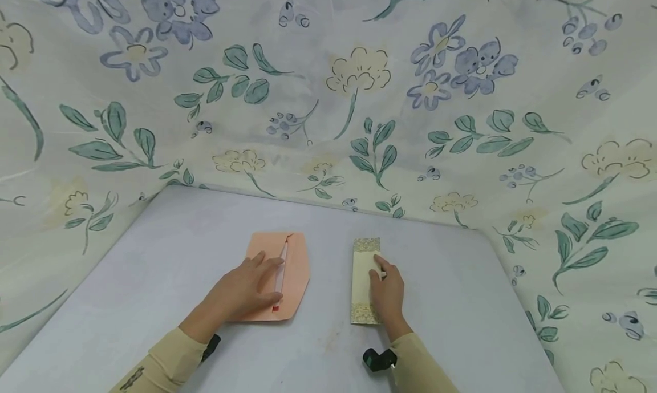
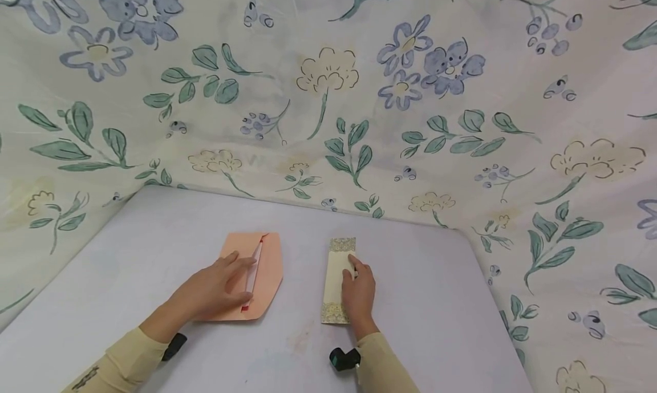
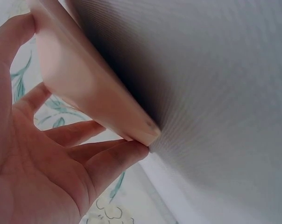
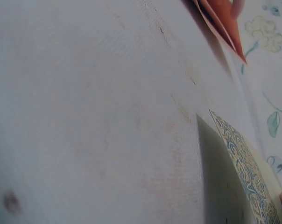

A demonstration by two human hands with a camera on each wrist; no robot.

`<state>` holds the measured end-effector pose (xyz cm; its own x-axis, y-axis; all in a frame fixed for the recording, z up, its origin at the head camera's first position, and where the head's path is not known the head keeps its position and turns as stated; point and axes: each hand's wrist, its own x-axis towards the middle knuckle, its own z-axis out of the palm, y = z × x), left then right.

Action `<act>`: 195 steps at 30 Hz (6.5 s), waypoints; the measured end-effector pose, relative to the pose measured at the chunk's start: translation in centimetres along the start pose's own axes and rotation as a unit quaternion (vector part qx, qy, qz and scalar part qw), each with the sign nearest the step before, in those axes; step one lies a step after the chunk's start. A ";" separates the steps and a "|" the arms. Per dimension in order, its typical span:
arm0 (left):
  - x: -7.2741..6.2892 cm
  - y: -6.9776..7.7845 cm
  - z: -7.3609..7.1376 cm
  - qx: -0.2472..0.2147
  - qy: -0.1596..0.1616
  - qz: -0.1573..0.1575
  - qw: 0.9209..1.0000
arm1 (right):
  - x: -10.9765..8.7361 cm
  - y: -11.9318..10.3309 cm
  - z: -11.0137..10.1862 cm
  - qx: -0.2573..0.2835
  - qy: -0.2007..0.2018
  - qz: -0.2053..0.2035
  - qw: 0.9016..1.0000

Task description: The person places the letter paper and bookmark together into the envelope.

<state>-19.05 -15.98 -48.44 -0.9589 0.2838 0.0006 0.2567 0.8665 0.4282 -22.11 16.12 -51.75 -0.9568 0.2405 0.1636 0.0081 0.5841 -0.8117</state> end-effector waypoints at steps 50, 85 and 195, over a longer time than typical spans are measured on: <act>-0.2 0.3 -0.1 0.003 0.003 0.000 1.000 | -0.8 -0.9 1.0 0.021 -0.013 0.001 1.000; 0.0 -0.2 0.2 0.001 -0.001 0.004 1.000 | -0.9 -1.3 2.1 0.032 -0.023 -0.018 0.999; 0.1 0.4 0.1 0.014 -0.005 -0.029 0.999 | -2.1 -5.7 6.2 0.055 -0.044 -0.023 0.997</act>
<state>-19.03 -15.57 -48.39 -0.9708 0.2377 -0.0327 0.2049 0.8925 0.4019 -21.90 7.49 -50.96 -0.9774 0.1437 0.1550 -0.0627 0.5032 -0.8619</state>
